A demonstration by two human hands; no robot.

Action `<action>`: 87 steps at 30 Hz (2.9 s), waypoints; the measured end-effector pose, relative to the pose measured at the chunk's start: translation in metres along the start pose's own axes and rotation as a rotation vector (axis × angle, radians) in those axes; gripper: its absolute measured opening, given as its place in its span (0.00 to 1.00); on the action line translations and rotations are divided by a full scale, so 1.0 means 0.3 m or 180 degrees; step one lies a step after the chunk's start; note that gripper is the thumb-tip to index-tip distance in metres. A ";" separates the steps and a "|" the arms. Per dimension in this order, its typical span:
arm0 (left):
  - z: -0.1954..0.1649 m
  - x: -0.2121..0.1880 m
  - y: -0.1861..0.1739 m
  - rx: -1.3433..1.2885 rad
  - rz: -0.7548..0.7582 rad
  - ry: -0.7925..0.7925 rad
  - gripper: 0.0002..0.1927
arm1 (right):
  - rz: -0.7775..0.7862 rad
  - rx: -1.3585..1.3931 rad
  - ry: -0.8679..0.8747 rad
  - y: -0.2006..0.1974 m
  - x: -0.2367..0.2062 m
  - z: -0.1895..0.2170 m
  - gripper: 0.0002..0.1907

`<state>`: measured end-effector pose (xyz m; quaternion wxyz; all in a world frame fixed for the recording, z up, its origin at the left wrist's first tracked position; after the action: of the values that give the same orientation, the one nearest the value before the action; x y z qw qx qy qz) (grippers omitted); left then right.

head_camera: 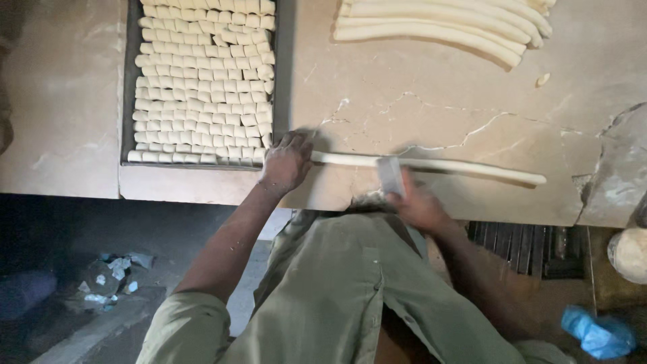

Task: The person rolls a long rope of dough on the floured table with both hands, then uses a metal dough scraper to cut the rope into small equal pieces. They gather the cut pieces and arrange them in rows in a baking tray, repeating the cycle with additional dough ropes.

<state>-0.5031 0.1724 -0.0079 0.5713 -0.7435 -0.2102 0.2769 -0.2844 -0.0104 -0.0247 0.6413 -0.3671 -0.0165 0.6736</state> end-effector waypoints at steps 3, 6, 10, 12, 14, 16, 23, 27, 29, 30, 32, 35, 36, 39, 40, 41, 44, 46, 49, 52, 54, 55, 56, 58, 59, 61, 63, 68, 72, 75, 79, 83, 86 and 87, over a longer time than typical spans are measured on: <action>0.003 0.024 0.006 -0.0065 0.0143 0.0172 0.23 | 0.0538 -0.0747 -0.0228 0.270 0.099 0.126 0.42; -0.002 0.045 0.006 0.0039 0.0145 0.0381 0.18 | 0.0249 -0.0447 -0.0070 0.317 0.201 0.241 0.43; 0.030 0.048 0.024 -0.0174 0.0196 0.0322 0.18 | -0.0244 -0.0442 -0.0173 0.289 0.293 0.361 0.41; 0.025 0.043 0.026 -0.0126 0.0055 0.0472 0.16 | -0.0194 -0.0396 -0.0123 0.278 0.300 0.354 0.42; 0.028 0.049 0.040 -0.0148 0.0043 0.0408 0.19 | -0.0028 -0.0057 0.0195 0.271 0.294 0.304 0.34; 0.015 0.054 0.053 -0.0288 0.0012 0.0364 0.25 | -0.0385 -0.0180 -0.0089 0.222 0.269 0.294 0.39; -0.038 0.077 0.055 -0.0151 -0.0190 0.0519 0.22 | -0.0657 -0.0160 -0.0237 0.149 0.238 0.237 0.38; -0.077 0.086 0.030 -0.0701 -0.0611 0.0571 0.30 | -0.0500 -0.0308 -0.0229 0.126 0.223 0.206 0.42; -0.118 0.090 0.046 -0.0527 -0.0485 0.0737 0.23 | -0.0333 -0.0324 -0.0211 0.124 0.211 0.199 0.42; -0.128 0.101 0.048 -0.0395 -0.0475 0.0808 0.20 | -0.0454 -0.0273 -0.0142 0.110 0.204 0.180 0.38; -0.149 0.113 0.043 -0.0356 -0.0568 0.0799 0.25 | -0.0676 -0.0161 0.0046 0.081 0.186 0.152 0.30; -0.180 0.136 0.048 -0.0380 -0.0530 0.0823 0.25 | -0.0631 -0.0465 -0.0176 0.069 0.169 0.145 0.40; -0.197 0.139 0.053 -0.0424 -0.0482 0.0837 0.23 | -0.0615 -0.0324 -0.0110 0.065 0.163 0.129 0.38; -0.226 0.161 0.106 -0.0237 0.0055 0.0708 0.19 | -0.0620 -0.0126 0.0003 0.028 0.144 0.083 0.34; -0.241 0.164 0.100 -0.0247 -0.0047 0.0714 0.23 | -0.0639 -0.0184 0.0083 0.015 0.137 0.068 0.34; -0.255 0.171 0.093 -0.0241 -0.0162 0.0718 0.27 | -0.0667 -0.0239 0.0145 0.004 0.132 0.057 0.35; -0.315 0.188 0.114 -0.0174 -0.0028 0.0801 0.26 | -0.0459 -0.0353 0.0084 -0.005 0.119 0.051 0.39; -0.327 0.204 0.129 -0.0041 0.0169 0.0765 0.23 | -0.0626 -0.0154 0.0246 -0.034 0.106 0.032 0.31; -0.362 0.227 0.136 -0.0024 0.0231 0.0733 0.24 | -0.0537 -0.0193 0.0290 -0.053 0.090 0.009 0.36; -0.408 0.241 0.125 -0.0204 0.0119 0.0764 0.24 | -0.0503 -0.0117 0.0427 -0.085 0.069 -0.038 0.35; -0.432 0.242 0.133 -0.0140 0.0227 0.0733 0.23 | -0.0604 -0.0093 0.0531 -0.114 0.053 -0.070 0.34; -0.446 0.248 0.126 -0.0163 0.0158 0.0762 0.25 | -0.0673 -0.0146 0.0552 -0.127 0.049 -0.079 0.35; -0.465 0.253 0.122 -0.0182 0.0096 0.0789 0.28 | -0.0739 -0.0192 0.0573 -0.142 0.041 -0.089 0.36; -0.502 0.256 0.130 -0.0183 0.0133 0.0869 0.27 | -0.0579 -0.0146 0.0302 -0.145 0.042 -0.078 0.35; -0.525 0.261 0.141 -0.0175 0.0204 0.0892 0.23 | -0.0482 -0.0147 0.0171 -0.149 0.035 -0.075 0.35; -0.546 0.273 0.150 -0.0151 0.0231 0.0866 0.22 | -0.0691 0.0017 0.0261 -0.186 0.021 -0.093 0.31; -0.562 0.291 0.147 -0.0170 0.0126 0.0816 0.28 | -0.0733 -0.0023 0.0290 -0.211 0.010 -0.107 0.32; -0.619 0.312 0.147 -0.0230 0.0082 0.0818 0.21 | -0.0620 0.0176 0.0401 -0.257 -0.026 -0.163 0.32; -0.701 0.343 0.132 -0.0422 -0.0093 0.0924 0.27 | -0.0605 -0.0117 0.0729 -0.295 -0.058 -0.221 0.38; -0.745 0.361 0.157 -0.0160 0.0129 0.0953 0.21 | -0.0644 0.0094 0.0477 -0.319 -0.073 -0.226 0.35; -0.805 0.394 0.185 -0.0057 0.0348 0.0967 0.26 | -0.0802 -0.0035 0.0175 -0.374 -0.097 -0.251 0.34; -0.860 0.414 0.191 0.0009 0.0365 0.0989 0.26 | -0.0851 0.0149 0.0373 -0.411 -0.128 -0.321 0.30; -0.908 0.431 0.188 -0.0196 0.0333 0.1000 0.29 | -0.0745 -0.0370 0.0487 -0.430 -0.143 -0.350 0.38; -0.925 0.437 0.183 -0.0306 0.0285 0.1030 0.30 | -0.0783 -0.0146 0.0480 -0.442 -0.149 -0.357 0.34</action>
<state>-0.2229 0.0371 -0.0297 0.5485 -0.8135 -0.0951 0.1684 -0.1202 -0.0742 -0.0164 0.7098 -0.4264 -0.0286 0.5599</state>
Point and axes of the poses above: each hand's wrist, its own x-axis towards the middle knuckle, its own y-axis out of the palm, z = x × y, the point moved 8 cm from there along x, towards the middle knuckle, and after that the axes turned 8 degrees about x, right-handed, at the moved point
